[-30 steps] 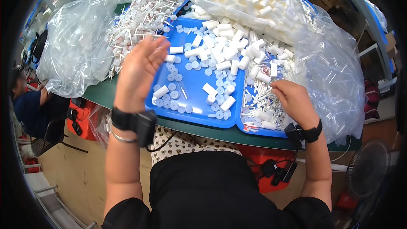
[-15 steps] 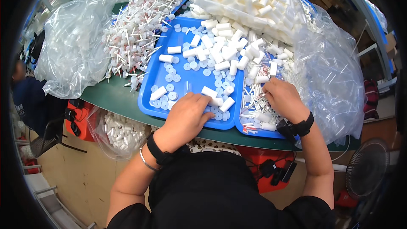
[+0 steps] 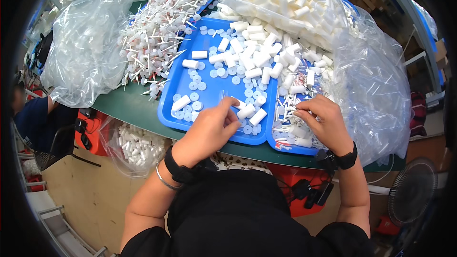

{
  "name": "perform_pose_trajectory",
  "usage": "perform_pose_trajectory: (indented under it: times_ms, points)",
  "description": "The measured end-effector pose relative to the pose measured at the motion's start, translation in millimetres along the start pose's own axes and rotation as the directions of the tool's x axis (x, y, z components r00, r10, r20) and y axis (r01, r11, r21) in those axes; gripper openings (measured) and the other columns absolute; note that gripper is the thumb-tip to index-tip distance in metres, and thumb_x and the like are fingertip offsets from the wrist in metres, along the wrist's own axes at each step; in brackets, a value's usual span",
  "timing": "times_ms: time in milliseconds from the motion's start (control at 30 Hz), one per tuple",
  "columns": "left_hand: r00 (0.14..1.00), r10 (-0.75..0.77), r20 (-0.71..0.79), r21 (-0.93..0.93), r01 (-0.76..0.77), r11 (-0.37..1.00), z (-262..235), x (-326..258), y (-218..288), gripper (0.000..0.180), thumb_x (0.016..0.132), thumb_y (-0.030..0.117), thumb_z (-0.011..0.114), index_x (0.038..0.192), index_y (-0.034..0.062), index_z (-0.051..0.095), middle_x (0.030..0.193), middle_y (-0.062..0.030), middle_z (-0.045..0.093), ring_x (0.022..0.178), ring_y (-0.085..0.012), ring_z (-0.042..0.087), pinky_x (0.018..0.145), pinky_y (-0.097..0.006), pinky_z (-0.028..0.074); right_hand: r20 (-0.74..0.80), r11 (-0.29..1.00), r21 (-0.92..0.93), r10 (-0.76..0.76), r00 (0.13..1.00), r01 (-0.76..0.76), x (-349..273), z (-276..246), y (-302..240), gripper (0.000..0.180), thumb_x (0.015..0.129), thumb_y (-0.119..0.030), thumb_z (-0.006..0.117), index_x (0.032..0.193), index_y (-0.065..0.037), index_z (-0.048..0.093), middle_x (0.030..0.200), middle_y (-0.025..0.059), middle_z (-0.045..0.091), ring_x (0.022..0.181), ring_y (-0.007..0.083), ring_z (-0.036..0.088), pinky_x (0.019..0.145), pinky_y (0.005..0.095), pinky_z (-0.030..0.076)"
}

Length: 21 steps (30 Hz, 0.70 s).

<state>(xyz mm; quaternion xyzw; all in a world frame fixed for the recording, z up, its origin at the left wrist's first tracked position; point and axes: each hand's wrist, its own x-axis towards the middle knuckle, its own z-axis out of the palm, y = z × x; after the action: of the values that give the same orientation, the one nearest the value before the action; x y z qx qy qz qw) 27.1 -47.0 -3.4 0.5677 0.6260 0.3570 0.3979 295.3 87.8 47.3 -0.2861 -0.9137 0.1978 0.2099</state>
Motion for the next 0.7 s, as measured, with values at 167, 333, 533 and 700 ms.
perform_pose_trajectory:
  times_ms: [167,333,533,700]
  points:
    - [0.984,-0.133,0.118,-0.789,0.174,0.589,-2.6,0.2,0.9,0.043,0.103,0.014,0.066,0.142,-0.0017,0.057,0.12,-0.0105,0.07,0.108,-0.0172,0.067,0.094,-0.033,0.056,-0.028,0.992,0.082,-0.09,0.996,0.092,-0.2,1.7,-25.0,0.01,0.084,-0.007,0.08,0.093,-0.005,0.076,0.08,0.0062,0.071,0.071,0.0254,0.059,0.067,0.0369,0.048]
    - [0.958,-0.01,0.288,-0.952,0.287,0.104,14.8,-0.6,-7.7,0.039,0.106,0.021,0.061,0.137,-0.0028,0.059,0.121,-0.0102,0.068,0.107,-0.0141,0.065,0.093,-0.028,0.055,-0.065,0.977,0.073,-0.196,0.979,0.2,2.7,11.8,-42.6,0.01,0.083,-0.007,0.081,0.092,-0.006,0.076,0.076,0.0042,0.067,0.07,0.0242,0.056,0.065,0.0368,0.045]
    - [0.959,-0.04,0.28,-0.959,0.281,0.042,29.2,-3.7,-5.5,0.038,0.106,0.026,0.064,0.132,-0.0016,0.063,0.109,-0.0041,0.068,0.096,-0.0107,0.065,0.089,-0.027,0.056,-0.084,0.977,-0.03,-0.213,0.973,0.211,2.5,15.6,-44.8,0.01,0.083,-0.008,0.081,0.091,-0.006,0.075,0.074,0.0044,0.064,0.07,0.024,0.056,0.066,0.0371,0.044]
    - [0.962,-0.09,0.257,-0.963,0.263,0.054,33.0,-5.8,-2.0,0.037,0.105,0.024,0.064,0.13,-0.0024,0.063,0.109,-0.0038,0.068,0.095,-0.0106,0.066,0.09,-0.026,0.057,-0.107,0.976,-0.069,-0.213,0.971,0.206,1.1,16.7,-44.3,0.01,0.082,-0.007,0.081,0.09,-0.007,0.074,0.075,0.0047,0.064,0.07,0.0243,0.056,0.067,0.0378,0.044]
